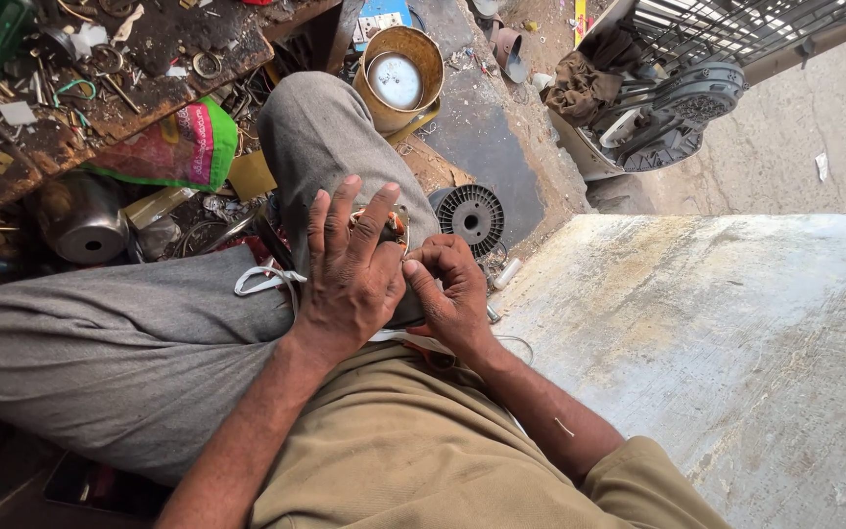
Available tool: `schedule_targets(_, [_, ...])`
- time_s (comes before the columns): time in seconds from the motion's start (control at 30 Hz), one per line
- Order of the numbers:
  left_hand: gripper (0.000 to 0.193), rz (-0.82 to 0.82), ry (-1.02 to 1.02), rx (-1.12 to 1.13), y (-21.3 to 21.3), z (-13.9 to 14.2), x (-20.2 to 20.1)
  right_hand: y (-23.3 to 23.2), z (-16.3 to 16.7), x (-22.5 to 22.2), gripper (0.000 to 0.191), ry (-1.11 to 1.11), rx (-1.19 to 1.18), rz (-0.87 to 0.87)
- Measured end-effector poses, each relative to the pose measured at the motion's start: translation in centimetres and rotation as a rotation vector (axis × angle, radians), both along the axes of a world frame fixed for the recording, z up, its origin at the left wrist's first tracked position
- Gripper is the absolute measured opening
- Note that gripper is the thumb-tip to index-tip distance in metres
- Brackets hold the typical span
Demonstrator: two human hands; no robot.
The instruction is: The person sits on the ground and works on a motor stator, manipulating copper windings and inserting white insulated wires into the slots. They adjust the wires by hand and occasionally use a pair of orange-handled scissors to trim or position the wires.
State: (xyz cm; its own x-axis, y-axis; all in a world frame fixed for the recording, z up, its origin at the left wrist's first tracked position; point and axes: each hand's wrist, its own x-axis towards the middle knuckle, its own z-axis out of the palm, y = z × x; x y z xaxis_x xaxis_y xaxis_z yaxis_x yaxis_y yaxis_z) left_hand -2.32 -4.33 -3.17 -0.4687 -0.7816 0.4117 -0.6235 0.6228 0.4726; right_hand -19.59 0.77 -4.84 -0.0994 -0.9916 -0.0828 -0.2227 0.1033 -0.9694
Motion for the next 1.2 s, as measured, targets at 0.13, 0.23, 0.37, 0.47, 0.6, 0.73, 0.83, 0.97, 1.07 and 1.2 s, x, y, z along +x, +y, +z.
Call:
schedule_targets(0.13, [0.014, 0.017, 0.018, -0.001, 0.0, -0.1, -0.1, -0.2, 0.2, 0.0, 0.012, -0.064, 0.131, -0.057])
schedule_targets(0.23, [0.013, -0.026, 0.083, -0.001, 0.1, 0.1, 0.3, -0.4, 0.1, -0.2, 0.014, -0.132, 0.185, -0.056])
schedule_targets(0.37, [0.015, -0.096, 0.056, -0.017, -0.3, 0.3, 1.0, -0.4, 0.1, -0.5, 0.015, -0.165, 0.174, -0.012])
schedule_targets(0.47, [0.016, -0.128, 0.038, 0.010, -0.8, 0.4, 1.0, -0.2, 0.2, -0.4, 0.014, -0.113, 0.105, 0.002])
schedule_targets(0.6, [0.018, -0.138, -0.085, 0.017, -1.1, 0.2, 0.8, 0.2, 0.6, 0.5, 0.012, 0.265, -0.080, -0.053])
schedule_targets(0.73, [0.021, -0.113, -0.078, -0.034, -0.9, -0.1, 0.6, 0.0, 1.1, 0.6, 0.016, 0.519, -0.374, 0.056])
schedule_targets(0.83, [0.016, -0.100, -0.008, 0.016, -0.8, -0.3, 0.6, -0.4, 1.2, 0.1, 0.017, 0.486, -0.359, 0.112])
schedule_targets(0.97, [0.011, -0.082, 0.238, 0.175, -0.6, -0.3, 0.7, -0.9, 0.9, -0.6, 0.010, 0.171, -0.104, 0.160])
schedule_targets(1.07, [0.023, -0.015, 0.385, 0.185, -0.1, 0.0, 0.9, -1.1, 0.5, -0.6, 0.013, -0.105, -0.038, 0.165])
schedule_targets(1.2, [0.038, 0.000, 0.318, 0.042, 0.7, 0.6, 1.1, -1.2, 0.3, -0.5, 0.012, -0.173, 0.002, 0.149])
